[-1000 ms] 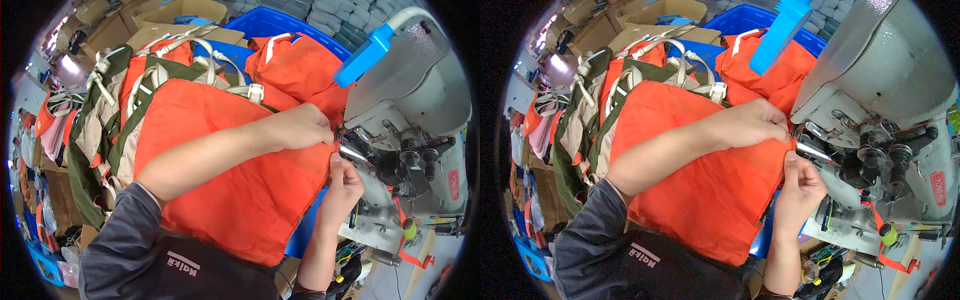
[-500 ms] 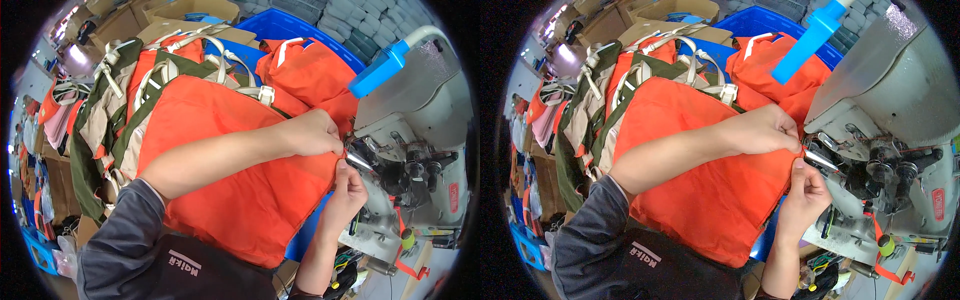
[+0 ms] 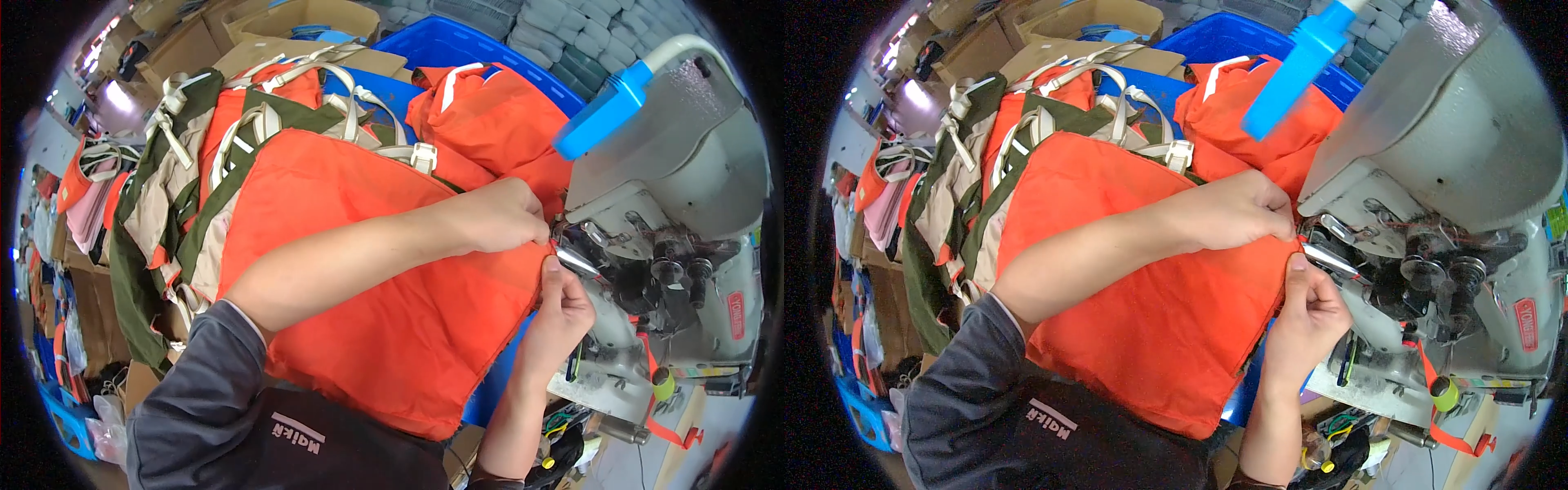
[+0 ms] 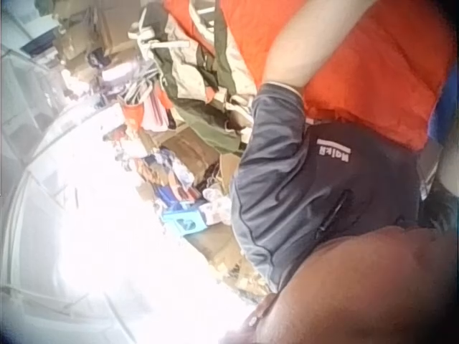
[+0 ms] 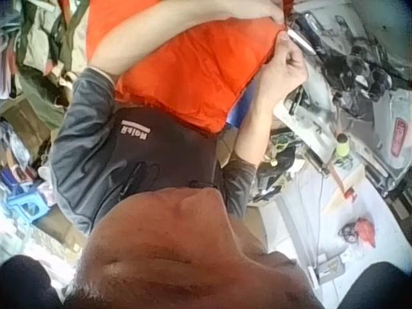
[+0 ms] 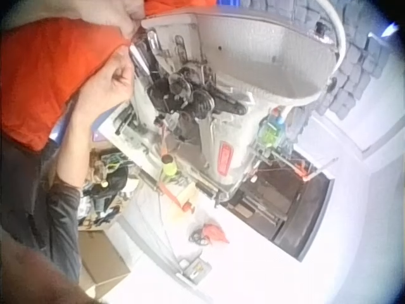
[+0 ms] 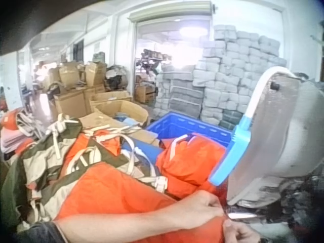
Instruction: Sewing together components of fabric bags using an industrial sewing machine.
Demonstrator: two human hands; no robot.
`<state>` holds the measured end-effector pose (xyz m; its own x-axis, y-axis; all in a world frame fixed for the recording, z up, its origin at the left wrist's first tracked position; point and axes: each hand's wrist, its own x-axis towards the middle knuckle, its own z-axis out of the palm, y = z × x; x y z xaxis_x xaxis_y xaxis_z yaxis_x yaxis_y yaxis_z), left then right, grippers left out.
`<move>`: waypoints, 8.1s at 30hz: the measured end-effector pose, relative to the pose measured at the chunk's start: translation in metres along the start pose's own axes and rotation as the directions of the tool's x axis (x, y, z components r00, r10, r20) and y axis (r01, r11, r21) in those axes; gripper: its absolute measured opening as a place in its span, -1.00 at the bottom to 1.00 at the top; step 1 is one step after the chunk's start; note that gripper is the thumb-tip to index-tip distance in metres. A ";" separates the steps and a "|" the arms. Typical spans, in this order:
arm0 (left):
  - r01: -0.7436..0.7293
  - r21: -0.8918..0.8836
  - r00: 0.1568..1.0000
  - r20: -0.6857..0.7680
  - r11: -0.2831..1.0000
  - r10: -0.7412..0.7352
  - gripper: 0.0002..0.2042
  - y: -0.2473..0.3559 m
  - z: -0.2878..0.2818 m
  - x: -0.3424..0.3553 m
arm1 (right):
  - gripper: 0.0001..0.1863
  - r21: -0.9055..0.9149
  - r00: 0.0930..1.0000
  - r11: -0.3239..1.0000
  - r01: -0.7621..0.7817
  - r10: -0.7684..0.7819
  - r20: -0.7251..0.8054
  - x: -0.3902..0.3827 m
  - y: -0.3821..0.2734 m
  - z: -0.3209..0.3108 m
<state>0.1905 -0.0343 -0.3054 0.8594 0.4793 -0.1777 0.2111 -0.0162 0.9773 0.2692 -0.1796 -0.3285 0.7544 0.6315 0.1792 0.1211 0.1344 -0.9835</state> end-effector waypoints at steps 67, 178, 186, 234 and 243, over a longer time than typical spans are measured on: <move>-0.195 0.242 0.885 -0.375 0.951 0.277 -0.79 -0.021 0.061 -0.089 | -0.73 -0.123 0.962 0.974 0.188 -0.157 0.224 -0.049 0.022 -0.017; -0.238 0.676 0.811 -0.257 0.697 0.526 -0.96 -0.002 0.073 -0.060 | -0.70 0.220 0.974 0.968 -0.125 0.077 0.212 -0.019 0.022 -0.010; -0.296 0.660 0.777 -0.254 0.691 0.576 -0.87 -0.006 0.068 -0.059 | -0.73 0.258 0.976 0.956 -0.138 0.087 0.202 -0.018 0.011 -0.007; 0.547 0.762 0.791 -0.606 0.346 0.083 -0.27 -0.149 -0.021 -0.183 | -0.80 0.216 0.958 0.956 -0.197 0.141 0.249 -0.022 -0.001 -0.013; 0.186 0.919 0.954 -0.253 0.347 0.160 -0.28 -0.157 -0.118 -0.104 | -0.81 0.340 0.987 0.929 -0.144 0.110 0.116 -0.026 0.007 0.004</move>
<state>0.0132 0.0218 -0.4263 0.7358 0.6770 0.0155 0.6611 -0.7232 0.1999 0.2478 -0.1915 -0.3402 0.6833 0.7267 0.0712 -0.2152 0.2937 -0.9314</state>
